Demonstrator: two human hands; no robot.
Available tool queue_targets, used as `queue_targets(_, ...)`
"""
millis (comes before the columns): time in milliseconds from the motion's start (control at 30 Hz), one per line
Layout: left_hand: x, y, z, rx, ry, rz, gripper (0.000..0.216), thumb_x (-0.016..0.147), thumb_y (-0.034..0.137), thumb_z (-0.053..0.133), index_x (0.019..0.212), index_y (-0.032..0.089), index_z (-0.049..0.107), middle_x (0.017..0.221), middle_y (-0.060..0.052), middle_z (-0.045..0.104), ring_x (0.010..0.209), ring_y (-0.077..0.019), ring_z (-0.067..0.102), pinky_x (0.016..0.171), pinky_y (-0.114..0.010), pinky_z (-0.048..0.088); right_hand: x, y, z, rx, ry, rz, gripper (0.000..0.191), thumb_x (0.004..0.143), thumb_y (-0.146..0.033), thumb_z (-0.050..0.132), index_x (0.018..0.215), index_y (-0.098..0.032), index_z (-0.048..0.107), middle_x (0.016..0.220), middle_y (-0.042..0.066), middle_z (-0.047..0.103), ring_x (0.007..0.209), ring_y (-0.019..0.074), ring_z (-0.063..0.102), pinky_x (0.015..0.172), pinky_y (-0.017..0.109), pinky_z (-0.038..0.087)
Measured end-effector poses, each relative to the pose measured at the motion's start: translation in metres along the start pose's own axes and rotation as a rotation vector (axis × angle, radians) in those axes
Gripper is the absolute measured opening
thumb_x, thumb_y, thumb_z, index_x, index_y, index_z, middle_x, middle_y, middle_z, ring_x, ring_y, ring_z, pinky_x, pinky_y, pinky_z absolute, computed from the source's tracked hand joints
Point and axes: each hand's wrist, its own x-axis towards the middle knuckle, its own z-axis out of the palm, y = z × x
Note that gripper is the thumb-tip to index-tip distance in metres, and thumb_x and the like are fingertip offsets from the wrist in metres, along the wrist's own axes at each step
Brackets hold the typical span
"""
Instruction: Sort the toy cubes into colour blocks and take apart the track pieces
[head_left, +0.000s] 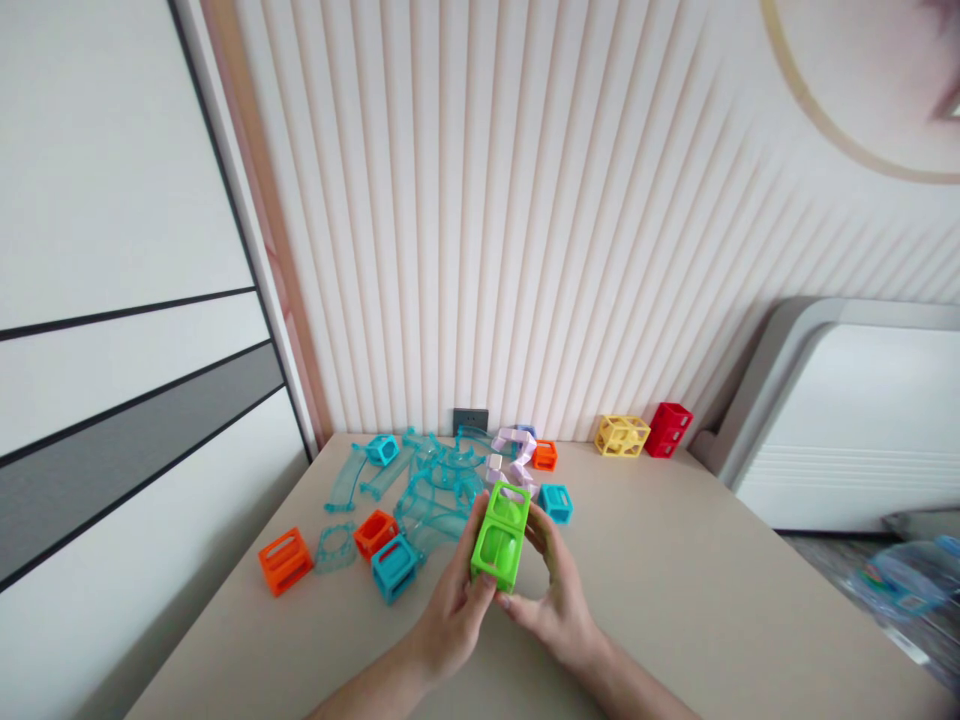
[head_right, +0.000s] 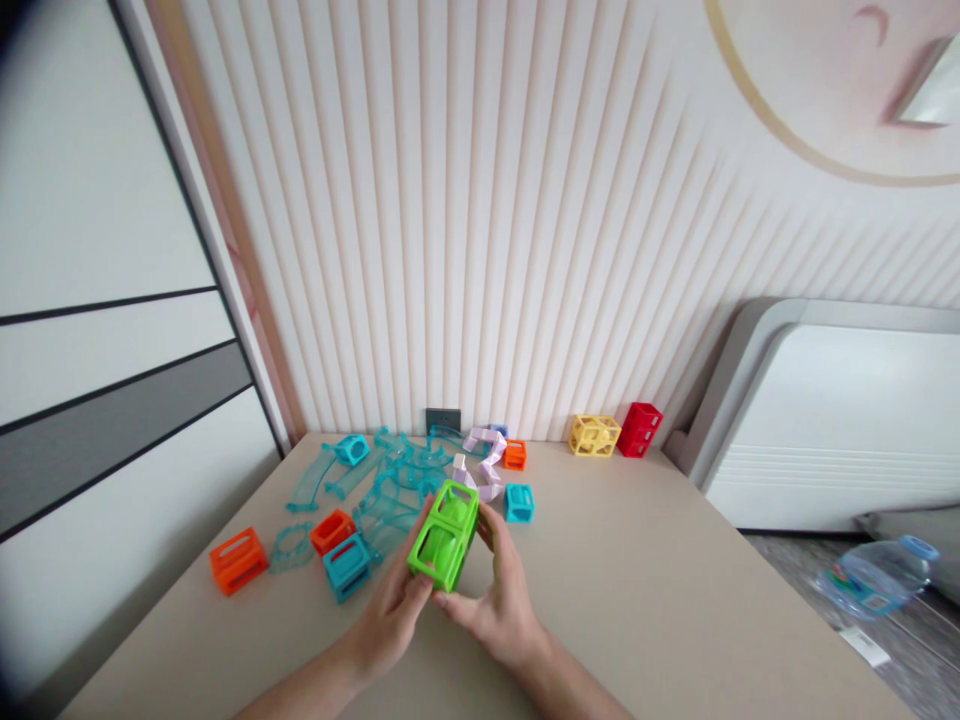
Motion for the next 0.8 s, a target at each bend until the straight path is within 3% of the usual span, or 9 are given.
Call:
queue_targets(100,0.001,0.0,0.0,0.046,0.072,0.024,0.062,0.102,0.045,0.045,0.158,0.027,0.026,0.161,-0.012,0.039,0.147,-0.0288,0.038,0.118,-0.048,0.037,0.007,0.001,-0.005,-0.039,0.181,0.03,0.09,0.078,-0.046,0.08,0.152,-0.027,0.032,0.147,0.016,0.05,0.132,0.0367,0.052,0.108,0.055,0.045)
queue_targets(167,0.001,0.001,-0.002,0.197,0.049,0.079,0.05,0.102,0.038,0.047,0.15,0.028,0.043,0.154,-0.011,0.047,0.142,-0.0277,0.045,0.116,-0.046,0.041,0.021,0.002,-0.02,-0.057,0.343,0.076,0.088,0.08,-0.041,0.079,0.152,-0.029,0.03,0.147,0.015,0.049,0.132,0.0345,0.052,0.109,0.056,0.044)
queue_targets(267,0.002,0.003,-0.003,0.45,-0.133,0.219,0.029,0.099,0.025,0.05,0.122,0.026,0.068,0.136,-0.01,0.062,0.134,-0.0264,0.053,0.113,-0.043,0.044,0.05,0.011,-0.059,-0.085,0.562,0.126,0.092,0.078,-0.044,0.078,0.152,-0.026,0.028,0.143,0.015,0.051,0.126,0.0316,0.057,0.109,0.053,0.043)
queue_targets(367,0.001,0.007,0.001,0.572,-0.313,0.378,0.028,0.094,0.013,0.051,0.11,0.023,0.071,0.126,-0.011,0.066,0.129,-0.0256,0.056,0.109,-0.042,0.048,0.073,0.034,-0.109,-0.23,0.696,0.213,0.091,0.073,-0.054,0.076,0.146,-0.018,0.035,0.139,0.018,0.054,0.121,0.0314,0.06,0.104,0.046,0.048)
queue_targets(467,0.001,0.007,0.005,0.587,-0.397,0.464,0.03,0.088,0.006,0.054,0.11,0.02,0.069,0.123,-0.011,0.067,0.125,-0.0255,0.057,0.105,-0.041,0.051,0.081,0.06,-0.149,-0.576,0.726,0.49,0.095,0.068,-0.062,0.073,0.142,-0.013,0.039,0.139,0.021,0.055,0.123,0.034,0.058,0.102,0.042,0.048)
queue_targets(533,0.001,0.006,0.006,0.585,-0.414,0.476,0.032,0.087,0.005,0.055,0.111,0.021,0.069,0.122,-0.011,0.067,0.124,-0.0252,0.058,0.104,-0.041,0.051,0.08,0.074,-0.164,-0.639,0.74,0.59,0.099,0.063,-0.064,0.074,0.141,-0.012,0.04,0.139,0.023,0.055,0.123,0.0375,0.057,0.102,0.045,0.047)
queue_targets(800,0.002,0.003,0.004,0.589,-0.424,0.414,0.03,0.088,0.005,0.054,0.109,0.021,0.069,0.119,-0.01,0.068,0.123,-0.0248,0.058,0.105,-0.041,0.05,0.078,0.1,-0.182,-0.714,0.704,0.818,0.108,0.062,-0.069,0.072,0.146,-0.014,0.033,0.138,0.024,0.058,0.122,0.0413,0.06,0.097,0.046,0.05)
